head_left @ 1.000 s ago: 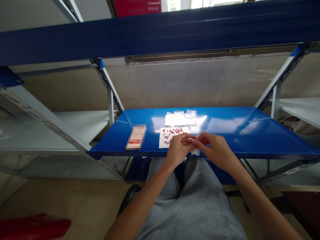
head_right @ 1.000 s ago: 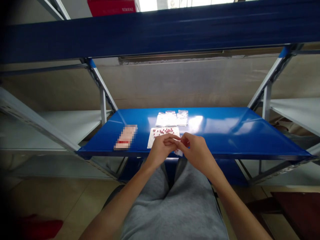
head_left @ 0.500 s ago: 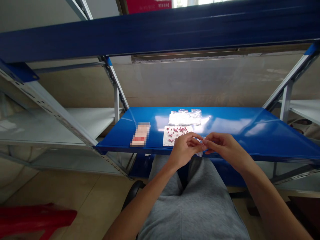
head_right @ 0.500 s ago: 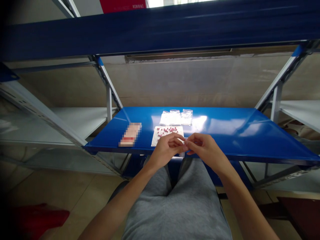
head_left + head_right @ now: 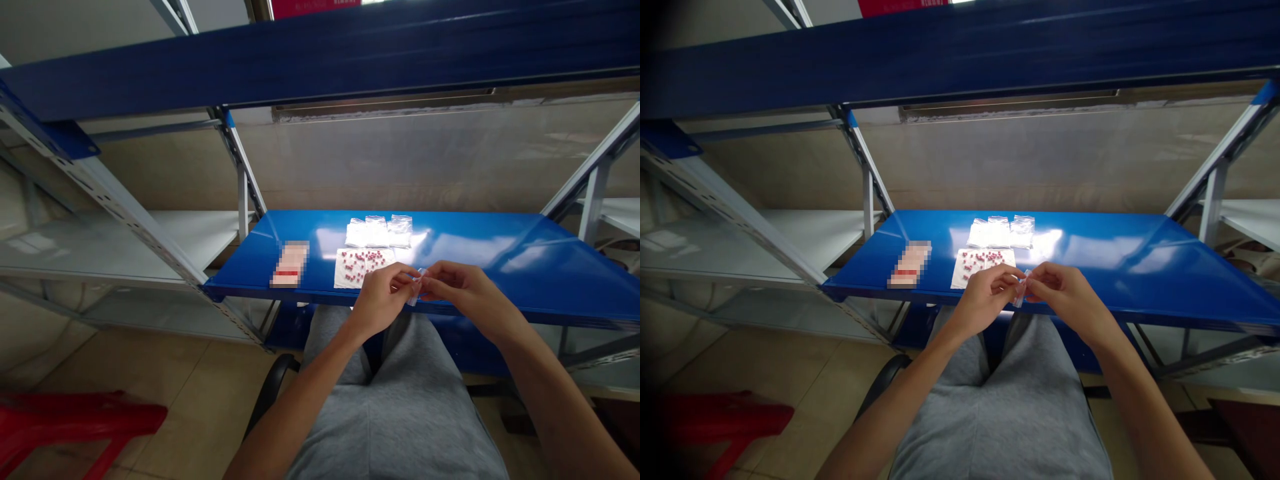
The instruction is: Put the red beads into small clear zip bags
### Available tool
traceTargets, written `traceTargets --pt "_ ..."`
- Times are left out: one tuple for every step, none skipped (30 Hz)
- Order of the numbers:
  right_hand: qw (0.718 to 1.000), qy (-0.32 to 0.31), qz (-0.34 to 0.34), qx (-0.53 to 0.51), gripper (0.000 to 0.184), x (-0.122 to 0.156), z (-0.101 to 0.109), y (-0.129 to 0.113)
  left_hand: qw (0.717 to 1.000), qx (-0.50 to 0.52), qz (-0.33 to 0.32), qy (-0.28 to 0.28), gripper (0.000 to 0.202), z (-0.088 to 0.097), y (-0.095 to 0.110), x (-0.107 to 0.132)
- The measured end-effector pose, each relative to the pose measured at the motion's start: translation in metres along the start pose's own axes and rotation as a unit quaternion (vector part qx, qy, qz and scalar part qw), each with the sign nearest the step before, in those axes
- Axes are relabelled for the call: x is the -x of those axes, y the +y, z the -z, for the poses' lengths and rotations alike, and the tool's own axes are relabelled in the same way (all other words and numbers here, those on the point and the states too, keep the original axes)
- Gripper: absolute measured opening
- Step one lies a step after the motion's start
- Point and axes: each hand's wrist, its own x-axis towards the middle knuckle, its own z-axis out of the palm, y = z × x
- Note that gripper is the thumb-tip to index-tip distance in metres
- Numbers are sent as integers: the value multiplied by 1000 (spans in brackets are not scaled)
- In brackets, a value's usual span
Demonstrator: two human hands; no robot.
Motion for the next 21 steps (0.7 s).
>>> traceTargets --pt "1000 0 2 1 42 0 0 1 1000 -7 -2 0 13 0 0 0" --pt "1000 -2 2 2 42 0 1 3 1000 -14 -5 -1 13 0 0 0" --pt "1000 -3 1 4 42 -1 1 4 1000 -23 -9 -1 14 0 0 1" --pt "1000 -5 0 6 42 -1 2 6 999 -33 -12 -1 14 0 1 1" --pt "1000 -7 -3 9 43 -1 2 7 999 -44 -15 -1 15 -1 1 1" --pt "1000 -7 -8 13 44 -1 3 9 998 -52 -18 -1 15 -1 1 1" --pt "1000 -7 -15 20 45 -2 3 10 998 -58 -19 -1 16 -2 1 1" --pt "999 -7 -24 29 46 -2 2 11 998 -61 -20 -1 16 -2 2 1" --pt "999 -7 -32 39 47 -2 2 12 998 -62 -19 0 17 -2 2 1" --pt "998 -9 -38 49 48 -3 2 12 998 -62 -18 0 17 -3 2 1" --pt "997 -13 -42 57 49 -3 2 12 998 -63 -17 0 17 -3 2 1" --pt "997 -18 -41 64 50 -3 1 12 998 -64 -17 0 17 -3 3 1" --pt "997 -24 -39 69 51 -4 1 12 998 -64 -17 0 16 -3 3 1" --pt "996 -30 -37 73 51 -4 2 11 998 -65 -17 -1 16 -3 3 1" --pt "996 -32 -34 74 51 -4 2 11 998 -67 -17 -1 17 -3 3 1" --pt "996 -33 -32 74 50 -3 2 10 998 -68 -18 0 17 -3 2 1" --pt "996 -34 -33 73 49 -3 3 10 997 -71 -17 2 18 -2 2 1" --pt "996 -35 -34 70 48 -3 3 11 997 -74 -17 3 18 -2 2 1" --pt "997 -36 -35 66 46 -3 4 11 997 -78 -17 4 19 -2 1 1" --pt "997 -37 -37 62 44 -3 4 12 996 -84 -16 7 20 -2 1 1" --pt "997 -38 -38 60 42 -3 5 13 996 -91 -16 10 20 -2 1 1"
